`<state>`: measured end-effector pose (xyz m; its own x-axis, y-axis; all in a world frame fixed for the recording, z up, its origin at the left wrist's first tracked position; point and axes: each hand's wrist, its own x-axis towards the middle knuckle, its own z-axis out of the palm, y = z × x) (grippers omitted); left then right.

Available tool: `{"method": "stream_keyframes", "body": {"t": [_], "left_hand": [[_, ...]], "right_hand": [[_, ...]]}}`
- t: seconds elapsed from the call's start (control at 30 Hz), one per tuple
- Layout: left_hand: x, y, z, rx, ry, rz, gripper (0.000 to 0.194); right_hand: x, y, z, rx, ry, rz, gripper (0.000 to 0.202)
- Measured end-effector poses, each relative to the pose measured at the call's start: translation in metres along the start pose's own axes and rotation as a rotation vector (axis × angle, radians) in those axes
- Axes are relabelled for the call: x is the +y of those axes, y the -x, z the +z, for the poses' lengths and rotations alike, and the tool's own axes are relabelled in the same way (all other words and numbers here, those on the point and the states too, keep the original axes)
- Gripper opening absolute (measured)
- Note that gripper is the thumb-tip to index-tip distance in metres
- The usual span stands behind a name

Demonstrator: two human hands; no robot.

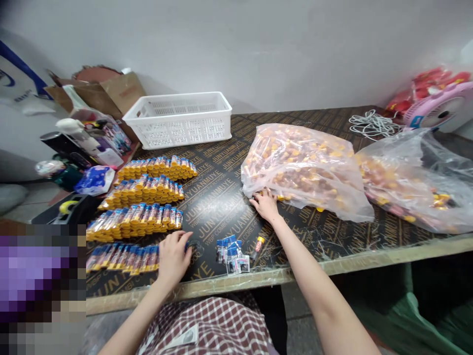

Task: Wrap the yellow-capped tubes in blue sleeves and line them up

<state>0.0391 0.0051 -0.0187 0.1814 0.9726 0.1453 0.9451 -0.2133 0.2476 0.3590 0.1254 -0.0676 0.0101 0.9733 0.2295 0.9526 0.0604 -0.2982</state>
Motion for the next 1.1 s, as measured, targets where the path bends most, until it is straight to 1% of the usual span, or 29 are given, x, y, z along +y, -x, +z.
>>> {"method": "stream_keyframes", "body": {"t": [0.1, 0.13, 0.2, 0.23, 0.3, 0.4, 0.47, 0.5, 0.57, 0.6, 0.67, 0.73, 0.8, 0.9, 1.0, 1.1], "left_hand": [[0.024, -0.014, 0.013, -0.147, 0.174, 0.12, 0.025], [0.031, -0.019, 0.019, -0.197, 0.21, 0.14, 0.024], [0.043, -0.028, 0.03, -0.268, 0.238, 0.137, 0.026], [0.046, -0.032, 0.035, -0.289, 0.241, 0.124, 0.026], [0.049, -0.036, 0.041, -0.314, 0.259, 0.1, 0.019], [0.048, -0.036, 0.045, -0.299, 0.372, 0.058, 0.012], [0.046, -0.034, 0.046, -0.269, 0.526, -0.022, 0.012], [0.046, -0.033, 0.046, -0.254, 0.637, -0.086, 0.013], [0.046, -0.033, 0.046, -0.243, 0.935, -0.262, 0.015], [0.046, -0.033, 0.045, -0.252, 1.104, -0.361, 0.017], [0.047, -0.034, 0.042, -0.291, 1.399, -0.532, 0.029], [0.048, -0.036, 0.038, -0.325, 1.574, -0.641, 0.039], [0.048, -0.037, 0.034, -0.333, 1.66, -0.709, 0.038], [0.049, -0.039, 0.032, -0.325, 1.745, -0.787, 0.032], [0.05, -0.039, 0.03, -0.299, 1.781, -0.817, 0.031], [0.051, -0.039, 0.028, -0.238, 1.786, -0.844, 0.033]], "right_hand": [[0.001, 0.015, -0.002, -0.018, -0.029, -0.037, 0.035], [0.002, 0.021, -0.003, -0.027, -0.048, -0.055, 0.035], [0.003, 0.035, -0.005, -0.048, -0.099, -0.096, 0.033], [0.003, 0.042, -0.007, -0.057, -0.128, -0.115, 0.032], [0.005, 0.055, -0.011, -0.064, -0.186, -0.137, 0.031], [0.004, 0.071, -0.02, -0.043, -0.264, -0.129, 0.027], [-0.002, 0.08, -0.027, -0.006, -0.318, -0.105, 0.027], [-0.008, 0.084, -0.03, 0.018, -0.35, -0.089, 0.028], [-0.023, 0.094, -0.038, 0.059, -0.408, -0.06, 0.03], [-0.033, 0.1, -0.042, 0.075, -0.442, -0.044, 0.03], [-0.054, 0.114, -0.051, 0.101, -0.531, -0.009, 0.025], [-0.075, 0.127, -0.058, 0.163, -0.672, 0.042, 0.017], [-0.093, 0.139, -0.062, 0.23, -0.765, 0.066, 0.013], [-0.108, 0.154, -0.063, 0.273, -0.801, 0.065, 0.021], [-0.113, 0.164, -0.061, 0.305, -0.768, 0.051, 0.026], [-0.115, 0.169, -0.06, 0.323, -0.73, 0.03, 0.029]]}}
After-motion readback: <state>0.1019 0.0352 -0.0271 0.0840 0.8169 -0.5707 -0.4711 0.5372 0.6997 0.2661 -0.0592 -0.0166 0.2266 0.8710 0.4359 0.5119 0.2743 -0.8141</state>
